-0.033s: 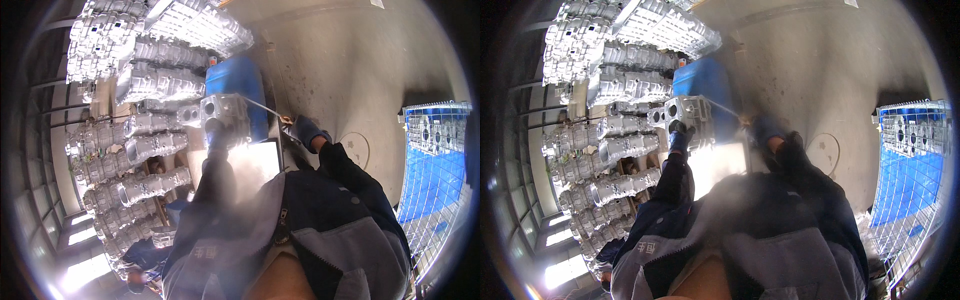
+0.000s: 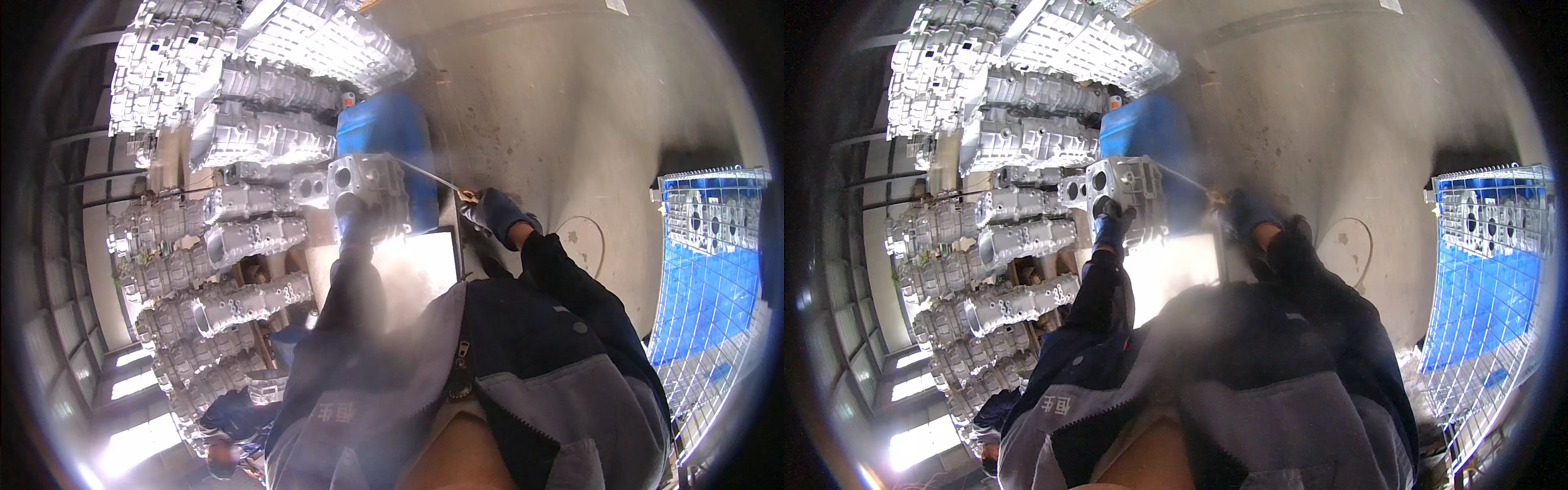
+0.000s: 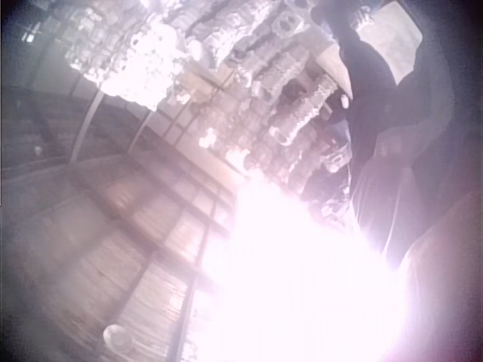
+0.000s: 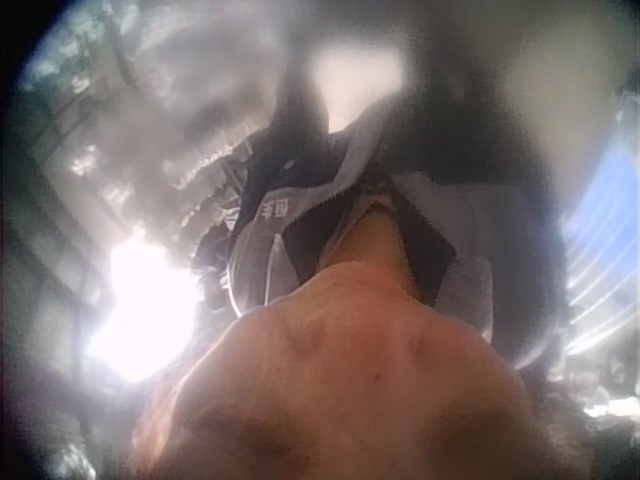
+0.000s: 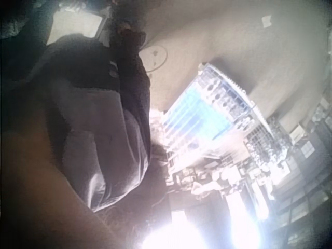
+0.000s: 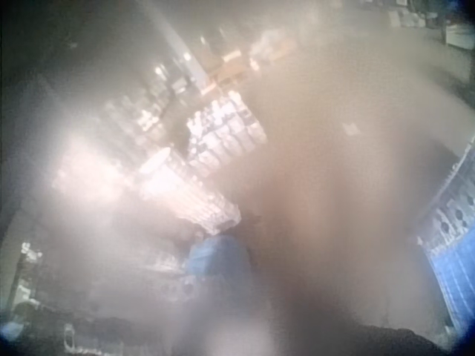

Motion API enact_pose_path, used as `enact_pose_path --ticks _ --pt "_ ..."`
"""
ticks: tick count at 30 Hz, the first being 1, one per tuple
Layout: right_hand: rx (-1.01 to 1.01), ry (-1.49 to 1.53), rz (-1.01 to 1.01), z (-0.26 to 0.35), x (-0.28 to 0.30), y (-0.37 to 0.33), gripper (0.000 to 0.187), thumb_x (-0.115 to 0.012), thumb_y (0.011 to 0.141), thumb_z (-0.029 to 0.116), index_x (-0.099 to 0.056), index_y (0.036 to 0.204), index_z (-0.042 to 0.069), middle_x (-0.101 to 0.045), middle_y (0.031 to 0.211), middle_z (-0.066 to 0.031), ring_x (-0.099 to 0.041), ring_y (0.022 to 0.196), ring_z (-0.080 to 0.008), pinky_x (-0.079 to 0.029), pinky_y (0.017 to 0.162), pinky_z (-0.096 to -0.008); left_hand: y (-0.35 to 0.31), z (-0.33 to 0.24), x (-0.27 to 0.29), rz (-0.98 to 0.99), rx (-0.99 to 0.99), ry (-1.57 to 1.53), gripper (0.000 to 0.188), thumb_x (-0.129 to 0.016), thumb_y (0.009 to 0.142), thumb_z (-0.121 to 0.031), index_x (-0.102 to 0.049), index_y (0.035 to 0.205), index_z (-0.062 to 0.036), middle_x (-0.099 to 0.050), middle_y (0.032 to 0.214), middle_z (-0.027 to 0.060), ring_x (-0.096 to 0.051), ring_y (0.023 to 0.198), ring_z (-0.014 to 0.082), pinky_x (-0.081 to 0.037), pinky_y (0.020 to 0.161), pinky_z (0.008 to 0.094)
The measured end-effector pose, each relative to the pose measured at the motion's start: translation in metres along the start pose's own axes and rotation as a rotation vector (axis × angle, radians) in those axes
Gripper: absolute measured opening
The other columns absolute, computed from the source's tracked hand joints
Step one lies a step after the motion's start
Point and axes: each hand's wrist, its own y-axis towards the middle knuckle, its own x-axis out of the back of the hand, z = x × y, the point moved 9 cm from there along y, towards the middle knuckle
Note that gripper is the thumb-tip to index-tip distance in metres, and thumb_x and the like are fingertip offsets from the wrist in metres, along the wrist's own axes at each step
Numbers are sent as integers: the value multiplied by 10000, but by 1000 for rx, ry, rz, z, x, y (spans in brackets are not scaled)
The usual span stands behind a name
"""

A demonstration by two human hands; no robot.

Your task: The person repeatedly picks up metal engine blocks from a stack, sprays them with a handheld nozzle, and places them into a wire basket. The person handles the parts one at a time, rotating them to spray different sides before depositing them.

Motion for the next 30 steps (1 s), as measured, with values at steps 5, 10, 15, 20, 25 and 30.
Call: enact_pose_path --ticks 5,10,15,20,25,30 --pt "35 259 43 -4 -14 12 316 -684 904 333 -717 899 19 -651 615 -156 -665 508 -206 -518 527 -364 -8 -5 5 -66 -19 -29 426 -794 796 -320 -628 1060 -30 -663 991 125 -627 935 285 -485 812 402" --pt "28 -80 21 10 -4 8 356 -696 896 340 -725 917 -14 -672 634 -120 -662 512 -204 -513 519 -361 -11 -10 6 -112 -36 -188 423 -818 767 -325 -614 1001 -38 -602 896 101 -565 839 273 -471 773 404" --pt "-66 -40 32 13 8 -1 349 -705 905 347 -732 959 3 -663 620 -69 -626 500 -159 -501 513 -337 -6 -5 4 -71 -1 -22 454 -809 759 -379 -607 991 -45 -610 911 118 -585 863 286 -476 783 413" --pt "140 -3 80 24 -1 8 321 -675 939 313 -694 1194 120 -644 653 -66 -587 498 -135 -486 505 -336 -2 -5 5 -108 -55 50 502 -783 765 -452 -610 1015 -52 -637 964 151 -622 920 329 -488 810 435" --pt "55 -67 183 13 2 17 374 -633 967 333 -667 1249 91 -706 887 -162 -676 749 -214 -532 688 -365 -1 -5 6 -140 -65 60 494 -792 770 -432 -613 1019 -45 -644 963 161 -627 920 351 -494 821 442" --pt "70 -328 245 23 6 18 450 -598 966 418 -679 1212 52 -724 1021 -201 -693 925 -373 -538 803 -430 4 0 3 -92 -1 82 504 -810 758 -423 -623 1029 -42 -651 975 178 -625 945 384 -487 842 467"
